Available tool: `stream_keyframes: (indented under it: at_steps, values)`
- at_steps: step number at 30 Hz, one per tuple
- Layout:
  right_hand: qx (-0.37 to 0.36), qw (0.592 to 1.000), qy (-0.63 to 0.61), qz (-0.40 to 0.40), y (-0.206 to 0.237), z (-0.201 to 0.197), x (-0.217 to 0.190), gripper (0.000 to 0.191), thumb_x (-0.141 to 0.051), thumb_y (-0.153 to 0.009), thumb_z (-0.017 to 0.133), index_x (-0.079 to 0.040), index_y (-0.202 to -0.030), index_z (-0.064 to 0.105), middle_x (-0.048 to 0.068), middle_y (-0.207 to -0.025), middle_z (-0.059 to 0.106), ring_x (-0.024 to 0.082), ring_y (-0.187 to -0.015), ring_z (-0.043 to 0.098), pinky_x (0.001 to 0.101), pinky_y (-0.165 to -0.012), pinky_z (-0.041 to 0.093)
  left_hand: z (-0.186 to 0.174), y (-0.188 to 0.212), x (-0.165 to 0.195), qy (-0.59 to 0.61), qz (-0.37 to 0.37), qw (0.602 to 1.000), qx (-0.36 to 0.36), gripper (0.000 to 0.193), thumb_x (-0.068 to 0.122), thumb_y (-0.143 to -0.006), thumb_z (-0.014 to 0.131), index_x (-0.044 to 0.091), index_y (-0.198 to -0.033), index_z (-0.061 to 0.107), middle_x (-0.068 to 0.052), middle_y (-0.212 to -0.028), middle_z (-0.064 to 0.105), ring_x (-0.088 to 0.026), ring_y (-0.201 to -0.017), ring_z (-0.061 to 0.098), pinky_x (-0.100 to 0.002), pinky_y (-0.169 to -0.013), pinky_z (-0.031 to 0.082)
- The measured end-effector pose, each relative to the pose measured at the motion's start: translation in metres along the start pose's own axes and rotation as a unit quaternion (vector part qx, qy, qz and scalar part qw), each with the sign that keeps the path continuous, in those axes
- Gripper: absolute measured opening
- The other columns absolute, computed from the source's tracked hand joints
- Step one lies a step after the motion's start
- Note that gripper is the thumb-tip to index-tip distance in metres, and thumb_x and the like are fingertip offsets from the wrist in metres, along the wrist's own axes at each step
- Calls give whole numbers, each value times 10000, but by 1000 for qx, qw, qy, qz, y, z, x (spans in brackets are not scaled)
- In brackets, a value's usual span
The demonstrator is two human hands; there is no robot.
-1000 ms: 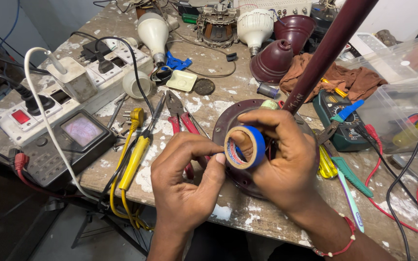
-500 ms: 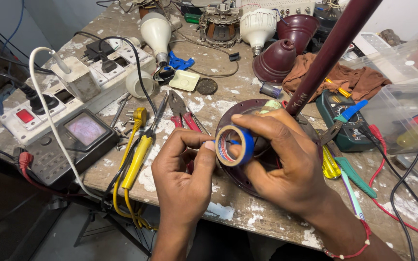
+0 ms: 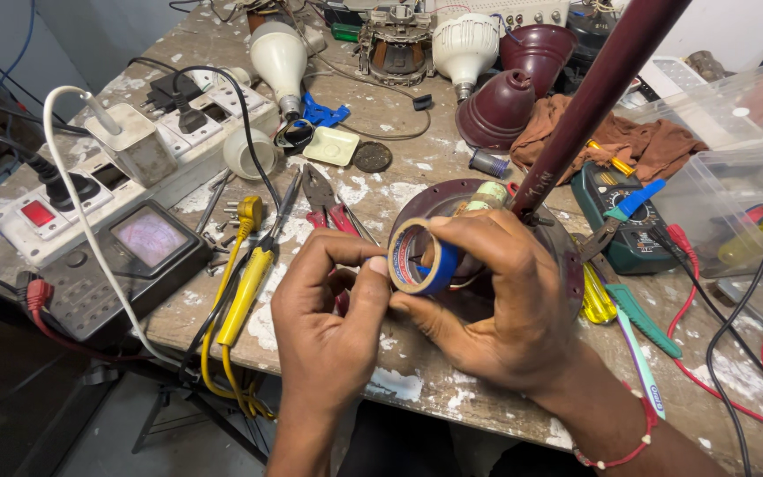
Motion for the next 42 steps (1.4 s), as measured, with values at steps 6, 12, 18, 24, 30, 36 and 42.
stream_keyframes:
  at_steps: [6,12,18,24,30,36,42]
  values:
    - [86,990,35,103,14,4,7,429,-107,-976,806,-40,-1241,476,83,-1002,674,141,-831,699,232,-701,564,-2,-2,23,-85,101,991,-31,68,37,-932,729,16,-997,727,-48,-925,693,-84,-787,625,-215,-665,489]
    - [22,996,60,59,-2,2,0,197,-42,-1014,751,-39,-1166,626,70,-904,644,224,-771,635,329,-662,496,-7,-3,32,-153,149,977,-20,158,-6,-880,773,26,-1033,751,-54,-932,703,-105,-738,631,-242,-622,498]
    - [-23,993,111,39,-10,3,-7,396,-42,-919,802,-27,-1288,658,95,-928,646,268,-785,602,400,-717,496,-5,2,41,-273,278,920,31,282,-57,-833,811,24,-1097,751,-68,-948,680,-190,-820,615,-317,-701,486]
    - [-10,987,154,40,-9,5,-12,497,-92,-846,857,-41,-1299,659,99,-1162,592,283,-1048,606,402,-907,512,-2,5,40,-266,298,915,48,298,-57,-852,820,28,-1128,743,-62,-979,683,-193,-860,625,-302,-708,495]
    - [8,984,169,47,-8,5,-12,398,-23,-866,807,-72,-1240,680,101,-1240,611,289,-1134,611,409,-972,512,-3,2,32,-176,203,963,24,218,-23,-894,799,25,-1102,751,-60,-986,699,-123,-816,654,-256,-725,525]
    - [-17,987,155,28,-9,4,-9,416,-12,-791,793,-81,-1197,738,116,-1184,615,308,-1094,610,411,-922,523,-4,1,27,-162,144,976,25,217,-7,-885,798,26,-1097,770,-67,-975,708,-105,-768,634,-235,-686,515]
    - [-14,992,117,55,-7,3,-6,393,26,-803,773,-78,-1179,735,107,-1150,621,295,-1074,620,391,-889,522,-5,2,31,-151,154,976,7,210,-1,-929,769,28,-1137,765,-68,-1055,723,-102,-893,686,-231,-790,550]
Point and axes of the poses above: each hand's wrist, its own y-axis away from the middle knuckle, its own z-axis out of the palm, x = y × z, the point moved 4 cm from there along -y, towards the middle knuckle
